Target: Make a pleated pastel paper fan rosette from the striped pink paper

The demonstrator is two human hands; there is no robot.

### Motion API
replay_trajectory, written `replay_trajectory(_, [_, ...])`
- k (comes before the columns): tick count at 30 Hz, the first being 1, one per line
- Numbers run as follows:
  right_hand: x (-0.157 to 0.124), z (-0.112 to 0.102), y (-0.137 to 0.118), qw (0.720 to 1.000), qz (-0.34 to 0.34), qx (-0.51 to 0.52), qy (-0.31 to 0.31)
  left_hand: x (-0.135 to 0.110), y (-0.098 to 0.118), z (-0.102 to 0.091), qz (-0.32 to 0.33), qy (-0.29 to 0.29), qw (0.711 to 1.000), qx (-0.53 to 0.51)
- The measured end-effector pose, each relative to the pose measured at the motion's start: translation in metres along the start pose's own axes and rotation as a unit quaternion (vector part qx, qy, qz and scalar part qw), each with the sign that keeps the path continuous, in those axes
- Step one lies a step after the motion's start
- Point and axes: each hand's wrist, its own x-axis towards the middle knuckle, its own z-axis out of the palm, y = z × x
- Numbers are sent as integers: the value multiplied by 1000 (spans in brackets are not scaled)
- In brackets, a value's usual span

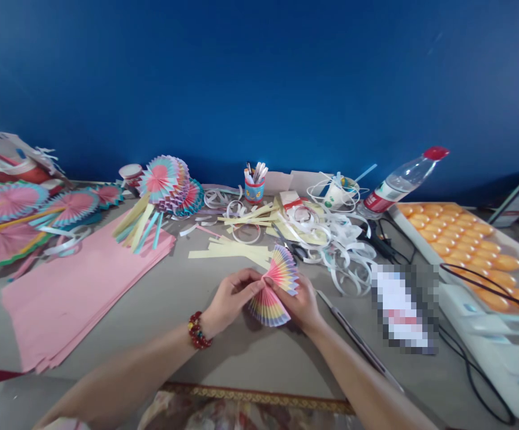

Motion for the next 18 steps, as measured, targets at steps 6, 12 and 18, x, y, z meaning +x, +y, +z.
replay_trajectory(6, [-3, -2, 4, 1000, 7, 20, -1, 0, 5, 4, -79, 1, 988, -132])
replay_trajectory(12, [-6, -5, 9, 998, 20, 52, -39, -1, 5, 3, -133, -25, 968, -212])
replay_trajectory(18, [-3, -6, 7, 997, -26, 58, -40, 0, 3, 2, -113, -29, 973, -197])
